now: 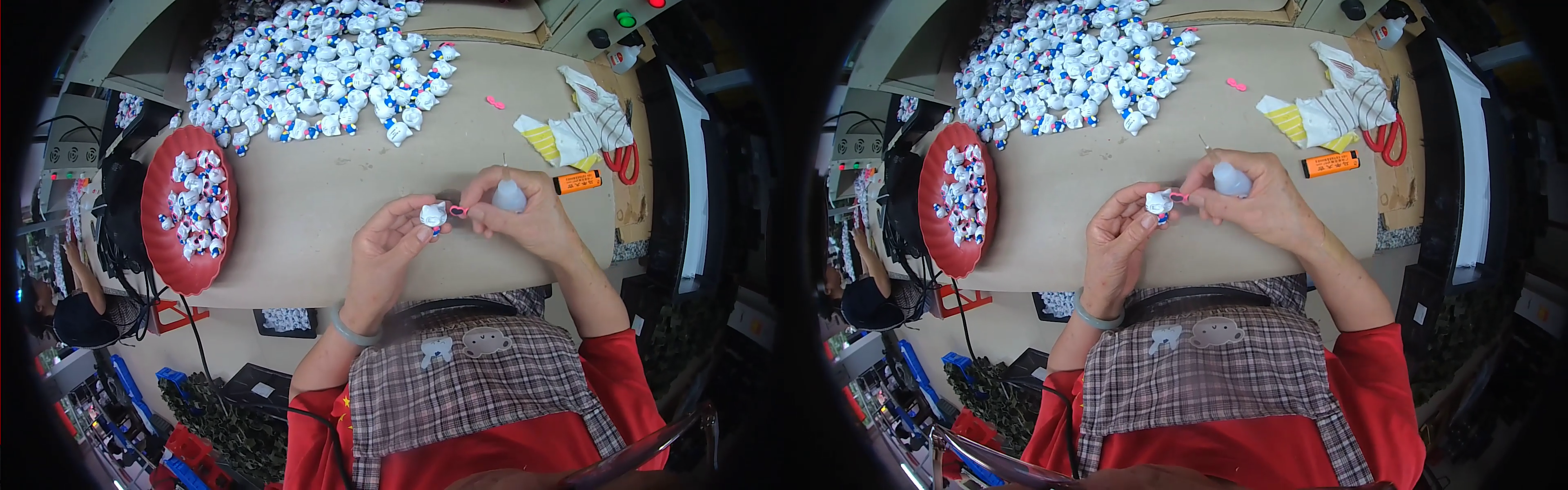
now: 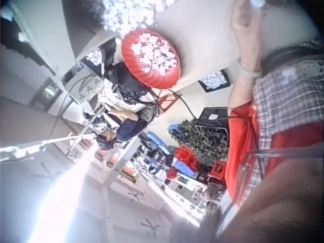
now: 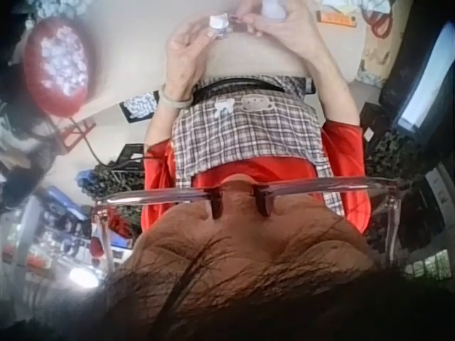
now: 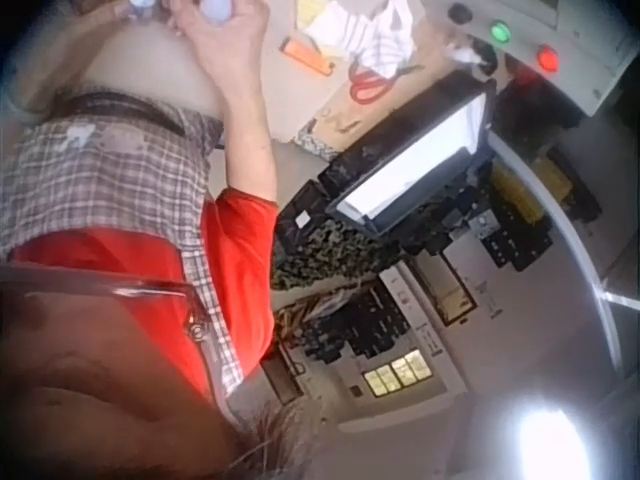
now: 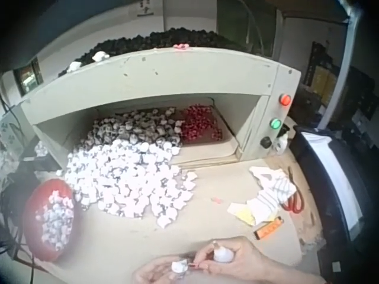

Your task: The person assembles plastic figurines by gluing pink bows onto cat heads with a glue bottle.

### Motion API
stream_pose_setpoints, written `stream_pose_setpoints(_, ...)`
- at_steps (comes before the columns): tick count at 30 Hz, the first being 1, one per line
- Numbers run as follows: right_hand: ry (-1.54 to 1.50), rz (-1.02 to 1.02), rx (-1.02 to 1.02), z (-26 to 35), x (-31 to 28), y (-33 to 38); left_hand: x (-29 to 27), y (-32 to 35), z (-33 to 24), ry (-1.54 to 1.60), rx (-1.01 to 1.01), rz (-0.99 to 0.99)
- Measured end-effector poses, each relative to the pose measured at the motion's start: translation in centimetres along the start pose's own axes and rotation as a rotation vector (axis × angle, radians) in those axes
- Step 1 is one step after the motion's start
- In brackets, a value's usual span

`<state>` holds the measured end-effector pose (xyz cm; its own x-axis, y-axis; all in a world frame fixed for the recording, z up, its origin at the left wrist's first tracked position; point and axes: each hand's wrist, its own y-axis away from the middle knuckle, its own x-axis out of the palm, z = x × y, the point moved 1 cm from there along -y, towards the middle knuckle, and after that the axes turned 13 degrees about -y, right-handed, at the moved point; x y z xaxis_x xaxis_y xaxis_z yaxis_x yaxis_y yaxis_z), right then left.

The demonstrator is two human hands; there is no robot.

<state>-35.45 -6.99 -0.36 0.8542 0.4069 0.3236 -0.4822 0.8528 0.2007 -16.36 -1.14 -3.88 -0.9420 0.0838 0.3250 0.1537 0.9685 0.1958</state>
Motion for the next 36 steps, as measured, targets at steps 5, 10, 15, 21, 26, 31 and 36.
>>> stream_pose_setpoints(5, -0.044, 0.022, -0.08, -1.0, 0.3, 0.4, 0.5, 0.0, -0.1, -0.037, 0.013, -0.015)
stream_pose_setpoints(10, 0.004, 0.013, -0.086, -0.6, 1.1, 0.7, 0.6, 0.1, 0.0, -0.074, 0.029, -0.045)
stream_pose_setpoints(15, 0.077, -0.016, -0.078, -0.7, 1.0, 0.7, 0.7, 0.2, 0.1, -0.108, 0.024, -0.037)
stream_pose_setpoints(21, 0.043, -0.072, -0.029, -1.1, 0.9, 0.7, 0.7, 0.2, 0.4, -0.122, 0.042, -0.025)
stream_pose_setpoints(26, 0.036, -0.106, -0.013, -1.4, 0.9, 0.7, 0.8, 0.1, 0.4, -0.197, 0.084, -0.02)
stream_pose_setpoints(31, 0.083, -0.169, -0.026, -1.9, 1.4, 1.0, 1.2, 0.2, 0.3, -0.321, 0.143, -0.052)
stream_pose_setpoints(36, 0.357, -0.261, -0.195, -2.4, 1.8, 1.4, 1.5, 0.2, 0.4, -0.371, 0.191, -0.058)
